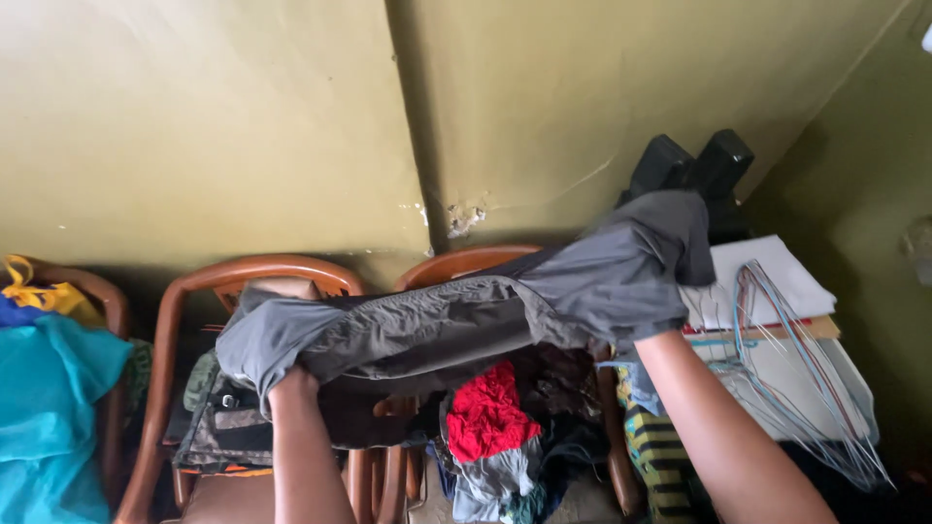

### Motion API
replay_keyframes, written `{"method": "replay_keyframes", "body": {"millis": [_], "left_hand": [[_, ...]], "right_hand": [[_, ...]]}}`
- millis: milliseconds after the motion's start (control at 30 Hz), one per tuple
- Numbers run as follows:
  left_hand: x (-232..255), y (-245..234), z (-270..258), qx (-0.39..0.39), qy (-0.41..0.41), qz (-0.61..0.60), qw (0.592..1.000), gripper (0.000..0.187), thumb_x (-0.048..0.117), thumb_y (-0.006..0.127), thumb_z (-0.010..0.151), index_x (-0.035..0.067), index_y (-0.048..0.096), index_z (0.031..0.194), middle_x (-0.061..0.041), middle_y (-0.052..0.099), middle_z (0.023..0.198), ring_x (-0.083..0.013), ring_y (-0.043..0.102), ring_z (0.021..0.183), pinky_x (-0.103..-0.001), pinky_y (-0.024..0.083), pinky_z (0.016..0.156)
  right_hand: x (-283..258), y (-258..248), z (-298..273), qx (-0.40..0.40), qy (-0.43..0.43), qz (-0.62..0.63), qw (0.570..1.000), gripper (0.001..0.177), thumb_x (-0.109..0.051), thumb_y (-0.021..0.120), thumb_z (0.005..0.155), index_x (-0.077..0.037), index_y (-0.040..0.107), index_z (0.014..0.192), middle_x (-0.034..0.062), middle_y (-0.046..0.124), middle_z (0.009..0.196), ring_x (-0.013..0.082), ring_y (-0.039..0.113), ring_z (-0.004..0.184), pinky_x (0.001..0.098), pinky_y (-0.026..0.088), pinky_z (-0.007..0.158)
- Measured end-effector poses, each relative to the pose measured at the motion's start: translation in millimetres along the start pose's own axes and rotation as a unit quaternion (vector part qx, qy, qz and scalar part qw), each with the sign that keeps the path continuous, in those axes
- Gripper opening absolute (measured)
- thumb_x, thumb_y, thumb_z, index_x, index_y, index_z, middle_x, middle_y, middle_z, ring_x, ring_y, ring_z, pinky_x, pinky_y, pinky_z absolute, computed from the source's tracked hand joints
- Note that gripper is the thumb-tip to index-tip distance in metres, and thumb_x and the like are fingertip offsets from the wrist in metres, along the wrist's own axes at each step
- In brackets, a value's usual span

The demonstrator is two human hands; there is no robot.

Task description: The recorder picks up items of clothing from a pile on a chair and hangs them individually onto plastic hangers.

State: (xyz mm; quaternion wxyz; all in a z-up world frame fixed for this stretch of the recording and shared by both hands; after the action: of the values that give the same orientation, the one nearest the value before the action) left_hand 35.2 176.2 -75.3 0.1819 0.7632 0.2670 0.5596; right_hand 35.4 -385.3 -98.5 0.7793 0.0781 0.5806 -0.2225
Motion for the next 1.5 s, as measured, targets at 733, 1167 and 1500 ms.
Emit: {"method": "replay_keyframes", "body": {"millis": [733,1167,1500], "left_hand": [[-62.2,-34.5,-42.6,0.064,-0.007,0.25,0.966,0.035,0.017,0.073,0.075,0.003,0.071,0.108,-0.006,0.075,0.09,-0.0206,0.071,0.08,-0.034,0.058,0.072],[-93.4,-124.0,-13.6,0.223,0.064,0.275,0.933,0.043,0.024,0.075,0.078,-0.007,0.08,0.107,-0.022,0.073,0.101,-0.031,0.07,0.09,-0.042,0.052,0.081],[-129.1,-110.2,-17.7,0.257,0.084,0.602,0.751,0.029,0.019,0.072,0.078,0.016,0.082,0.105,-0.021,0.077,0.104,-0.0376,0.073,0.104,-0.043,0.057,0.095]], "right_hand": [[88.7,0.1,-81.9,-0.268,0.314,-0.048,0.91,0.048,-0.035,0.056,0.092,-0.008,0.053,0.131,0.0135,0.054,0.139,0.0268,0.052,0.125,0.0406,0.04,0.102],[183.4,-10.5,-62.1,-0.38,0.484,-0.067,0.786,0.056,-0.039,0.057,0.083,-0.012,0.05,0.131,0.013,0.049,0.14,0.0264,0.048,0.125,0.0416,0.037,0.099],[-33.2,38.1,-112.8,-0.525,0.26,-0.351,0.73,0.038,-0.035,0.069,0.088,-0.006,0.07,0.112,0.0089,0.071,0.115,0.0209,0.065,0.104,0.0373,0.052,0.091]]}}
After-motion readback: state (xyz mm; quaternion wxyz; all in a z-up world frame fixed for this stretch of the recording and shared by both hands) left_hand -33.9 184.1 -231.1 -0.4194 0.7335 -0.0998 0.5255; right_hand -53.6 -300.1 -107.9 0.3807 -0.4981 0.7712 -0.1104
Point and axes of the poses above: each hand's wrist, its own z-axis towards the middle knuckle, its own y-axis out of the palm, x = y × z, the point moved 1 cm from there along z, towards the middle knuckle
